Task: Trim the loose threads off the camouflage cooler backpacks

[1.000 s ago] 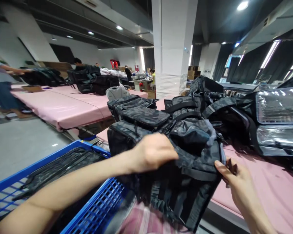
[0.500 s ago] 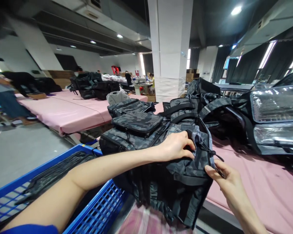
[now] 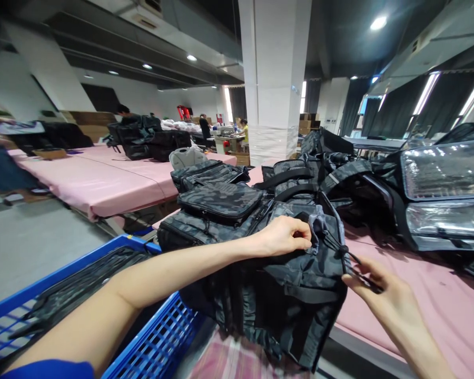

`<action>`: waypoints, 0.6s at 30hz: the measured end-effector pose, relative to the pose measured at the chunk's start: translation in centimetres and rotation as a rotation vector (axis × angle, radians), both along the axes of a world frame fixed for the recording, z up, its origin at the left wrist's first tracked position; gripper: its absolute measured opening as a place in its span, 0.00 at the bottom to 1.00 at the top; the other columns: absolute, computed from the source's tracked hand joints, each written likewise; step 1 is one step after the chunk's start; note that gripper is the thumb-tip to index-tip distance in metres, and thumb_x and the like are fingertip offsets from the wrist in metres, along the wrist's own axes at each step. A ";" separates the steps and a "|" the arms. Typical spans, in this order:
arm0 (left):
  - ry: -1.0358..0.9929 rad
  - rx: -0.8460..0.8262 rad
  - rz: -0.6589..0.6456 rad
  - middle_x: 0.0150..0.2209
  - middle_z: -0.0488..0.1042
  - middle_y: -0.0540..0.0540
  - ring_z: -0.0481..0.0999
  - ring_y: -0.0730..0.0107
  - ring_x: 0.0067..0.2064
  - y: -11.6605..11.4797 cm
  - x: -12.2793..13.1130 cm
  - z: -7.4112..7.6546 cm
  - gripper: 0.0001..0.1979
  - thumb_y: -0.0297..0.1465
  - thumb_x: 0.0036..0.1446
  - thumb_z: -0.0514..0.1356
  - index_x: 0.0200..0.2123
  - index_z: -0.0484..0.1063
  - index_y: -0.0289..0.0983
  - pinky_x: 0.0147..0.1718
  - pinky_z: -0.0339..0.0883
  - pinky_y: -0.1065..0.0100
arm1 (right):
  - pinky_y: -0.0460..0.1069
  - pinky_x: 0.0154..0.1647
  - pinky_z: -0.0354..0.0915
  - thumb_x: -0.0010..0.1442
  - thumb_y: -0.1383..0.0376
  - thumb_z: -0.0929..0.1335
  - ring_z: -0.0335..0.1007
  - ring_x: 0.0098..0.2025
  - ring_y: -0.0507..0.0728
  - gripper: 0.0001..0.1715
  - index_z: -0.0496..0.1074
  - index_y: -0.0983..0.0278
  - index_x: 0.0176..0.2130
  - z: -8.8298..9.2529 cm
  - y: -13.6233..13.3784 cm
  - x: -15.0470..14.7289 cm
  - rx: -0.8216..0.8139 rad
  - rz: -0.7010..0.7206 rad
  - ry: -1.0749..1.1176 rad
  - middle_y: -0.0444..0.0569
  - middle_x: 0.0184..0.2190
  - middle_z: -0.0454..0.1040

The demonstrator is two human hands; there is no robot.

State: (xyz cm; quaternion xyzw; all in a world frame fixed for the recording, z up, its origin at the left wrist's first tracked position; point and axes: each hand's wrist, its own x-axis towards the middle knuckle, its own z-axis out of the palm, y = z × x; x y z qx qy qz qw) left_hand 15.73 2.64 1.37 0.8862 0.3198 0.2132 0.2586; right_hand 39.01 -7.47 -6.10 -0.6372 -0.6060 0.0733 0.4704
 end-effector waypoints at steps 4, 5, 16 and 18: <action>-0.118 -0.193 -0.012 0.26 0.72 0.53 0.68 0.76 0.31 0.4 0.0 -0.2 0.05 0.30 0.48 0.60 0.27 0.74 0.35 0.31 0.60 0.76 | 0.51 0.29 0.59 0.57 0.44 0.63 0.71 0.35 0.60 0.28 0.69 0.60 0.48 1.7 -1.5 -0.8 0.318 -0.205 -0.627 0.51 0.40 0.75; -0.146 -0.230 -0.008 0.26 0.72 0.52 0.68 0.76 0.31 0.5 0.0 -0.3 0.05 0.30 0.48 0.60 0.27 0.74 0.34 0.30 0.60 0.76 | 0.50 0.28 0.58 0.61 0.47 0.62 0.71 0.34 0.59 0.24 0.70 0.61 0.46 2.1 -1.7 -1.5 0.387 -0.210 -0.747 0.50 0.38 0.76; -0.204 -0.313 -0.001 0.24 0.70 0.53 0.66 0.77 0.28 0.8 0.3 -0.4 0.06 0.31 0.46 0.61 0.26 0.74 0.34 0.28 0.60 0.76 | 0.49 0.28 0.52 0.57 0.64 0.70 0.64 0.30 0.53 0.09 0.73 0.66 0.38 3.9 -1.1 -6.1 0.601 -0.282 -1.188 0.46 0.31 0.75; -0.206 -0.310 0.007 0.24 0.70 0.53 0.66 0.76 0.28 0.8 0.3 -0.4 0.05 0.31 0.46 0.61 0.26 0.74 0.34 0.28 0.60 0.76 | 0.49 0.27 0.52 0.57 0.64 0.69 0.64 0.30 0.53 0.09 0.73 0.66 0.39 3.9 -1.1 -5.8 0.595 -0.278 -1.210 0.46 0.32 0.75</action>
